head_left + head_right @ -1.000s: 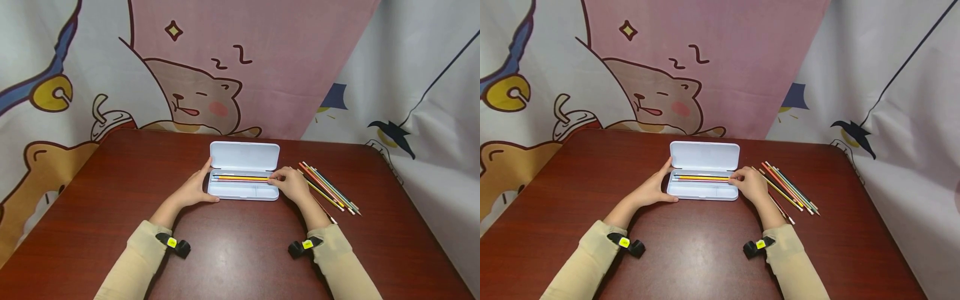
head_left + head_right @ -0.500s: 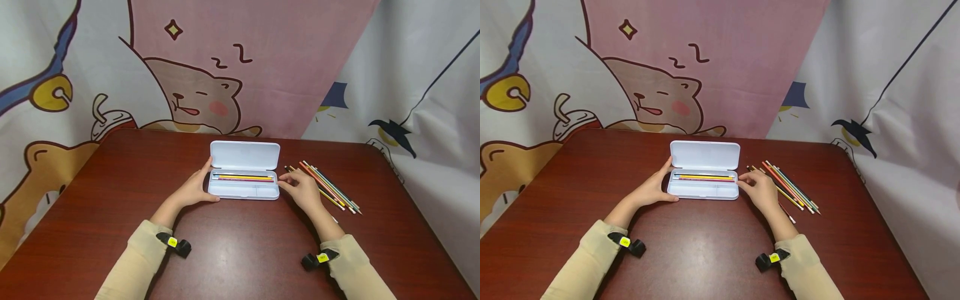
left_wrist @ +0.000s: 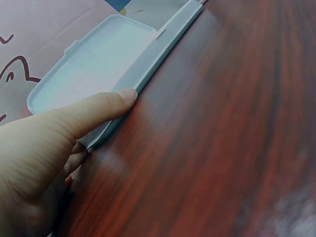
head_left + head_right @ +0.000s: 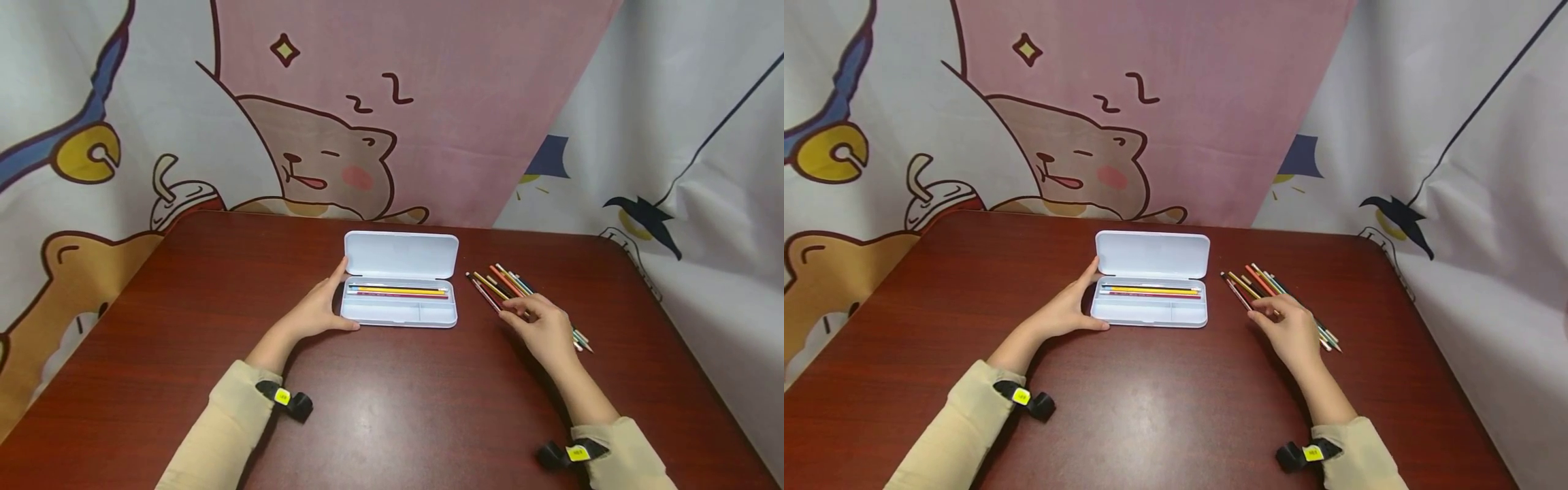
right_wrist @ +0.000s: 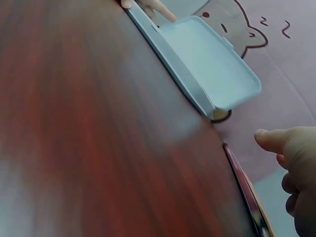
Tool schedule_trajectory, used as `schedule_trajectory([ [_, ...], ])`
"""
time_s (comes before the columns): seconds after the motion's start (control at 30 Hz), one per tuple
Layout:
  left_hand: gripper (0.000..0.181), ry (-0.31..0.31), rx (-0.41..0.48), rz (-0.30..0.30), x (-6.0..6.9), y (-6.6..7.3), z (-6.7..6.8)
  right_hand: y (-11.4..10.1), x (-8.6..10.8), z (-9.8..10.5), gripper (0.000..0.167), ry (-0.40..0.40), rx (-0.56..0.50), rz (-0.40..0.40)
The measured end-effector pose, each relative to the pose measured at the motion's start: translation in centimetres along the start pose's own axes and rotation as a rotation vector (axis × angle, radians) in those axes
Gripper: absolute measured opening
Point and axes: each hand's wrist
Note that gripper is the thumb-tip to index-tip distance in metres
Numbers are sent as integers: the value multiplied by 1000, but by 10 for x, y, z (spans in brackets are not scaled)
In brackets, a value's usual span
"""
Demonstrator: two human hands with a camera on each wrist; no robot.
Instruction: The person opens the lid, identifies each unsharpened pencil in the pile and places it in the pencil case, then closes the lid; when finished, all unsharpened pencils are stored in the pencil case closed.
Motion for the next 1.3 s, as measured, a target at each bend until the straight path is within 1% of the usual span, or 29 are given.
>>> schedule_trajectory([
  [0.27, 132, 2, 11, -10, 0, 1, 0, 15, 17, 32, 19, 26, 82, -53],
  [0.43, 132, 5, 11, -9, 0, 1, 0, 22, 25, 45, 19, 24, 131, -70],
  [0.63, 132, 10, 11, -13, -1, 1, 0, 29, 36, 58, 15, 9, 186, -122],
  [0.8, 132, 15, 8, -32, -1, 0, -1, 34, 43, 64, 14, -10, 217, -137],
  [0.9, 132, 13, 8, -30, -1, -1, -1, 36, 46, 65, 15, -22, 234, -141],
  [1.3, 132, 12, 4, -23, -1, -1, -1, 39, 46, 66, 14, -86, 276, -235],
])
Point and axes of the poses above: each hand's wrist, its own x-axis away from the middle knuckle, its own z-axis out of the back of the hand, y = z × x, and after that the axes turned 8 degrees about -x, right-handed
